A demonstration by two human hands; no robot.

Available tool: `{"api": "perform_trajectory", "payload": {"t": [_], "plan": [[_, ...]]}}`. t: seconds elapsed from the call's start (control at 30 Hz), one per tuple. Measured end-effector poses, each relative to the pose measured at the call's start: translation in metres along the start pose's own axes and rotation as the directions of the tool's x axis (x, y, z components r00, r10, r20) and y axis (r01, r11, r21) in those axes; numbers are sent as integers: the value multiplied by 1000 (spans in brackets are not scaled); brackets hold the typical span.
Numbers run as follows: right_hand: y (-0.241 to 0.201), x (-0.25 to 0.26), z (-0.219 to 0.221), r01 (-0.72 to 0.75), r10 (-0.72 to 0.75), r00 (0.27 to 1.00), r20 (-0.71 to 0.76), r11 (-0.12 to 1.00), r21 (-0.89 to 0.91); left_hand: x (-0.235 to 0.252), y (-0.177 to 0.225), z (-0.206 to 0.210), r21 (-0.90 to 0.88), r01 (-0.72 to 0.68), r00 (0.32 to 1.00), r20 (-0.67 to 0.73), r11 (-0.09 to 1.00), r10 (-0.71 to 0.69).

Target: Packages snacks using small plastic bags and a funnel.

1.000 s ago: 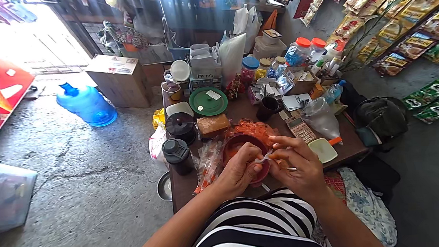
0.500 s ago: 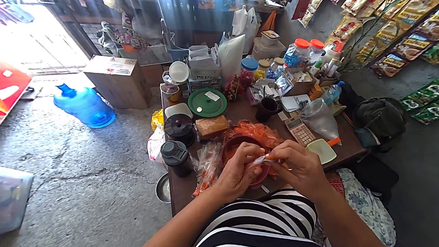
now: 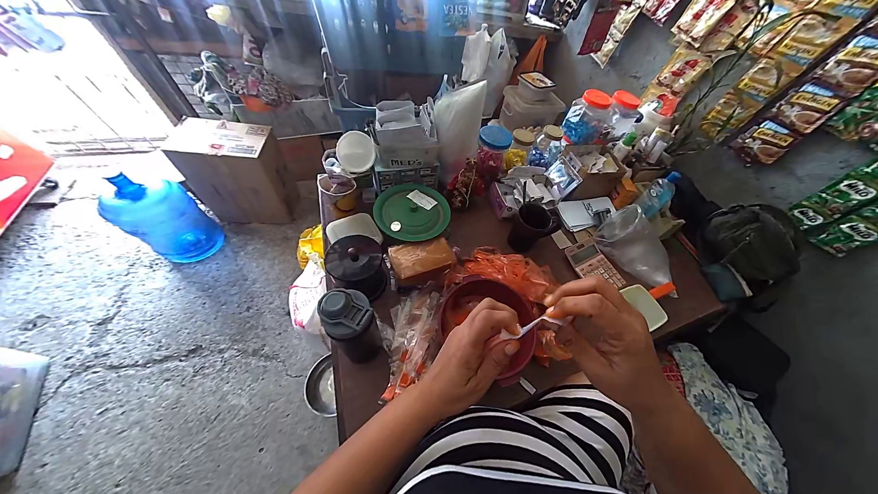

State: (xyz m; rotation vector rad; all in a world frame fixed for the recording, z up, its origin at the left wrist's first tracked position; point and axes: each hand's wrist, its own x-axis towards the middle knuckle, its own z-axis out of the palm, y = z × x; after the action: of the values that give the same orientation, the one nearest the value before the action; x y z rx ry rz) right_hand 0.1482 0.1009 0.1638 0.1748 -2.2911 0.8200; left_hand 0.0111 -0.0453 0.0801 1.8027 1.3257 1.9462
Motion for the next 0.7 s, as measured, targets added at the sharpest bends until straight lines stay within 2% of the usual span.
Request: {"api": "perform_trajectory", "payload": {"t": [0.1,0.23,0.7], "plan": [[-1,-2,1,-16,13,999,44,999,50,-1,1,3,4,4,1000,-23,1000,-4],[-2,-3,4,-26,26,1000,12,998,57,-1,1,2,40,-16,1000,-1,999,16],[-4,9,-32,-18,31,960,-277,999,50,-16,-2,3,62,34,999,26,997,-35]]}}
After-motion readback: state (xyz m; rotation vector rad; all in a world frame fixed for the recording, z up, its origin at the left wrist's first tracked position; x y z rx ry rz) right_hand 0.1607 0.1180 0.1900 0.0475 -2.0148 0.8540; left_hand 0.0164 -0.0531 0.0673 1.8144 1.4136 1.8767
